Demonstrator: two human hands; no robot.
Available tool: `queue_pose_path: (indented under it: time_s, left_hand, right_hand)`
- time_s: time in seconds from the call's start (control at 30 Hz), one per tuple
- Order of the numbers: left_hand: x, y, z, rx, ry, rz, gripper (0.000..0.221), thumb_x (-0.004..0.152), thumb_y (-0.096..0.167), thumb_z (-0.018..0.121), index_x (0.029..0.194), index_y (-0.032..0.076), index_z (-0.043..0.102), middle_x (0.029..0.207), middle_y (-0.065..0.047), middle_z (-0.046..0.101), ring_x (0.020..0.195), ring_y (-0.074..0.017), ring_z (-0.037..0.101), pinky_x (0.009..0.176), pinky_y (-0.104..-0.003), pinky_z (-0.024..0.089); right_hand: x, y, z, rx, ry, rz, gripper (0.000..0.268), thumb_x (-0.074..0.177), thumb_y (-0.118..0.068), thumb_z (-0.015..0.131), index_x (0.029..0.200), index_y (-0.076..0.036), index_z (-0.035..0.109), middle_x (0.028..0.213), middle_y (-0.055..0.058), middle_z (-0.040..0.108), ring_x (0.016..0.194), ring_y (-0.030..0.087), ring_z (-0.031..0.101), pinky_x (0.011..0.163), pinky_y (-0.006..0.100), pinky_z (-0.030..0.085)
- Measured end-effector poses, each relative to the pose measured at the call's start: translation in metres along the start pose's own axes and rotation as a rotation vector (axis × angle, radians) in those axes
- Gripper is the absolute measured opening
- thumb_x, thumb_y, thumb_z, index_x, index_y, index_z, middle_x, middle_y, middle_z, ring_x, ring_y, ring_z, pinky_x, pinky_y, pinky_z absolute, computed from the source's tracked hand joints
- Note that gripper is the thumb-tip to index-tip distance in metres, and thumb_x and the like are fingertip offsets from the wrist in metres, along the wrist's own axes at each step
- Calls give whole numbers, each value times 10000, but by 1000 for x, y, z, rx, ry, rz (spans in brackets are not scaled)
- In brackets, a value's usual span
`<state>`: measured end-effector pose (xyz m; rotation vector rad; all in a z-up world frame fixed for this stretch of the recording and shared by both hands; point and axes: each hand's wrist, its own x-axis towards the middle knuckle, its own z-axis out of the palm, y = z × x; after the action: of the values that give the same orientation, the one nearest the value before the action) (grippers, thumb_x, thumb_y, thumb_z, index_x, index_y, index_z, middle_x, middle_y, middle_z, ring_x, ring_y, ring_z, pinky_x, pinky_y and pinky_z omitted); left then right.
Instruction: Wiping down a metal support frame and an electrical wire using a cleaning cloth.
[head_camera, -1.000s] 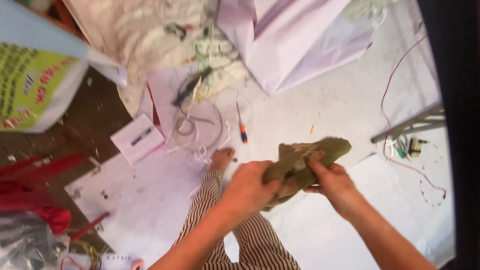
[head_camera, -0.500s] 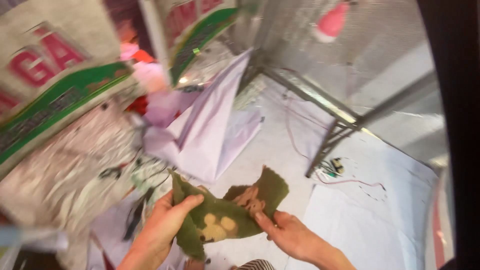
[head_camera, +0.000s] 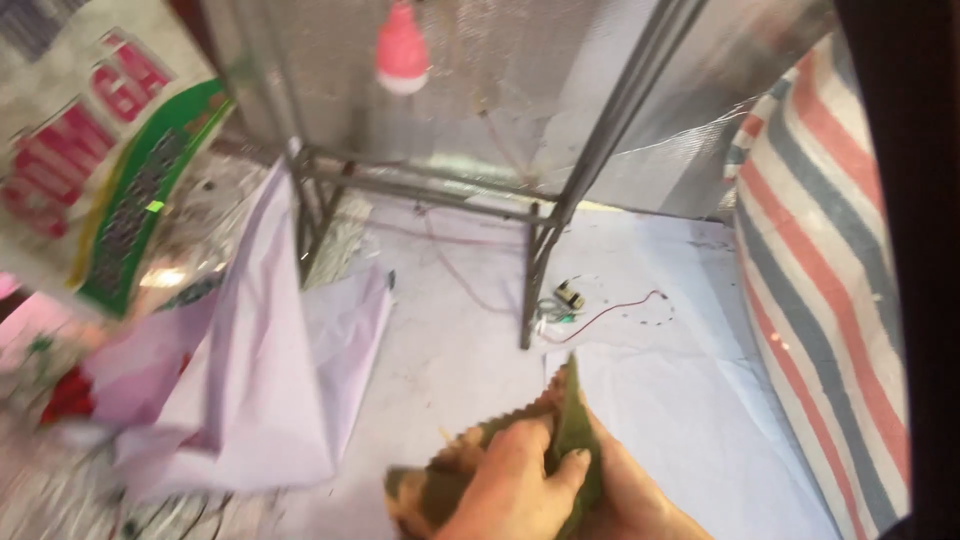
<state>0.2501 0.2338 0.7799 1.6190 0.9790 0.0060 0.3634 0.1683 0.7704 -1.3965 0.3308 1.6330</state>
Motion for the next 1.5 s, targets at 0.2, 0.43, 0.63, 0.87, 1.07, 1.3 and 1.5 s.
queue_pose_path:
  time_s: [0.2,0.43,0.63,0.87,1.07,1.3,1.5]
  left_hand:
    - [75,105,-17,94,-126,-86,451,923,358,495,1362,371,601,1258,-1,524,1252,-149,584,1095,-320,451]
    - [161,146,-35,-339,-29,116,460,823,31,508,1168,200,760,1177,64,777,1129,-65,683,1046,-200,506]
    - [220,216,-62,-685,-136,-180,439,935,239,624,1345,94,682,1334,-97,779,1211,-208,725,1026,-326,578]
    - [338,281,-124,-745,-162,-25,545,798,13,678,1339,75,688,1228,-145,801,1074,-236,727,920,-331,575]
    - [433,342,-169,-620,-118,-20,304,856,32,650,1141,17,753,1020,-183,795,905,-291,721,834,-375,583]
    - [468,397,-174,-534,-37,160,284,850,62,585,1071,41,762,820,-98,708,765,-196,644,726,-326,548]
    - [467,448,-171,-503,-30,551,112,881,171,710,960,96,682,758,-12,628,714,-101,580,702,-250,511]
  right_hand:
    - [22,-112,-43,351,-62,19,604,915,-624,600,1126,-74,732,1013,223,721,950,382,671,887,495,529]
    - [34,-200,-46,137,42,-156,375,954,-228,656,1146,91,700,1069,285,737,899,373,657,796,446,527]
    - [60,-281,-37,32,72,-382,354,949,-141,651,1148,139,734,1045,347,785,866,416,712,767,441,553]
    - [71,-416,21,79,195,-746,280,935,-61,642,1190,50,673,1059,271,748,871,350,670,769,436,536]
    - [81,-490,70,-49,394,-803,471,932,-243,577,1389,-130,589,1111,165,754,912,270,708,716,416,583]
    - [107,-494,30,-349,489,-735,874,765,-464,688,1572,-365,366,1504,76,606,1145,239,809,818,391,707]
    - [90,-513,28,-580,441,-833,553,843,-419,685,1375,-274,634,1337,-103,794,1091,76,829,919,253,688]
